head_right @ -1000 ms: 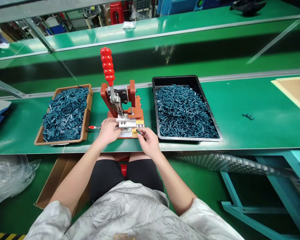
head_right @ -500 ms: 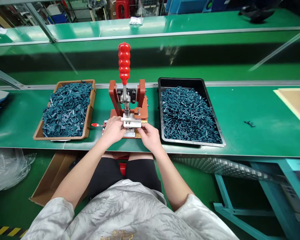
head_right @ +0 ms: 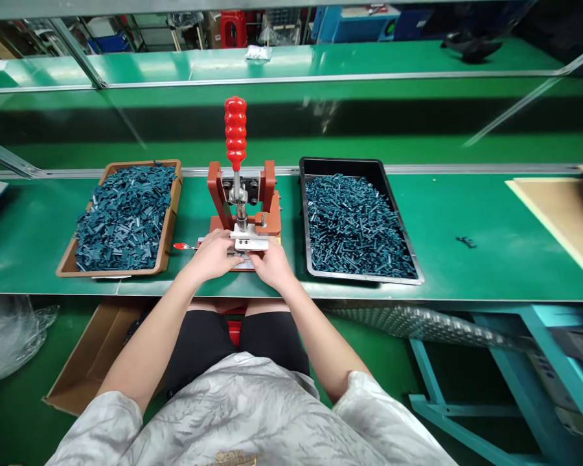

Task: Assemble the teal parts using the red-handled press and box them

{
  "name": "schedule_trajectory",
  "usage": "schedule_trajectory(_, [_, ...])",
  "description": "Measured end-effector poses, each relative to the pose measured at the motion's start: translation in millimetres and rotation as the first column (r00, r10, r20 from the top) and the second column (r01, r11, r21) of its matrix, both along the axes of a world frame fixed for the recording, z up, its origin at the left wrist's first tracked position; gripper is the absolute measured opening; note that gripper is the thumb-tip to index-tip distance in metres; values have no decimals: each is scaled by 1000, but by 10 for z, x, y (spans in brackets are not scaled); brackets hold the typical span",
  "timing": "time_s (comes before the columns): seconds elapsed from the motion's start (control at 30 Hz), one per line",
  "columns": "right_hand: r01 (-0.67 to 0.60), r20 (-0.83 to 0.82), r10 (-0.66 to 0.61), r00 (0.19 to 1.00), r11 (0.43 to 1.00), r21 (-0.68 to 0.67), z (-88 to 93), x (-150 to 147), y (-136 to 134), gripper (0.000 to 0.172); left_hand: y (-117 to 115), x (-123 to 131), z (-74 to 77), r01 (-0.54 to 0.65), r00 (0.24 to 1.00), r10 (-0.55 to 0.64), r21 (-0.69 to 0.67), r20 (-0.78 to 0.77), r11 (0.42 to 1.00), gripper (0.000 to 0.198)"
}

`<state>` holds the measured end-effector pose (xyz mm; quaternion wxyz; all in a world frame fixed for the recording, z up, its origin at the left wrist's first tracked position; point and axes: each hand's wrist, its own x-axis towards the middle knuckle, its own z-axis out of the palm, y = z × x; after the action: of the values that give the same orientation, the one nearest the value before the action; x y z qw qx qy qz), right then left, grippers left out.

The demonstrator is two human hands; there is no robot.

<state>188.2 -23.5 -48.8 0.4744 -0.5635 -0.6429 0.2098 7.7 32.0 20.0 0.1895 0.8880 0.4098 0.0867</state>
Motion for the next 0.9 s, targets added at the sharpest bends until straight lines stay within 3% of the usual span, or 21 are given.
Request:
schedule_trajectory(0.17, [-133, 15, 134, 991, 991, -18, 275, -66, -65, 32, -25, -63, -9, 37, 999, -40, 67, 35, 997, 22])
schedule_trajectory(0.23, [-157, 90, 158, 983, 987, -13, 336, -74, -43, 38, 47, -121, -121, 17, 999, -22, 111, 42, 994, 25])
schedule_trajectory(0.33, [-106, 216, 108, 970, 994, -23, 324, 3, 76, 27, 277, -144, -368, 18, 999, -25, 171, 43, 985, 39])
schedule_trajectory(0.4, [-109, 266, 114, 957, 994, -30, 316, 60, 117, 20, 351, -129, -455, 15, 998, -26, 188, 56, 982, 43])
schedule_trajectory(0.5, [-165, 254, 165, 953, 986, -20, 337, 77, 74, 19, 220, -135, -405, 12, 996, -31, 212, 85, 977, 39])
schedule_trajectory(0.63, [-236, 99, 230, 968, 970, 49, 312, 61, 11, 32, -101, -210, -228, 36, 977, -92, 277, 191, 960, 29])
schedule_trajectory(0.67, [-207, 64, 203, 977, 976, 63, 281, 63, 13, 33, -157, -243, -200, -24, 965, -58, 306, 256, 952, 27])
schedule_trajectory(0.73, [-157, 47, 154, 987, 985, 71, 203, 69, 27, 30, -220, -328, -172, -213, 917, 59, 357, 395, 910, 23])
schedule_trajectory(0.8, [-147, 71, 143, 987, 988, 57, 138, 72, 30, 24, -205, -422, -166, -421, 815, 204, 312, 542, 851, 25])
schedule_trajectory(0.83, [-140, 86, 136, 987, 989, 49, 118, 74, 25, 22, -166, -465, -169, -499, 739, 274, 226, 615, 837, 29])
schedule_trajectory(0.9, [-117, 107, 112, 988, 993, 35, 103, 79, 7, 20, -31, -536, -178, -552, 526, 415, -73, 742, 831, 40])
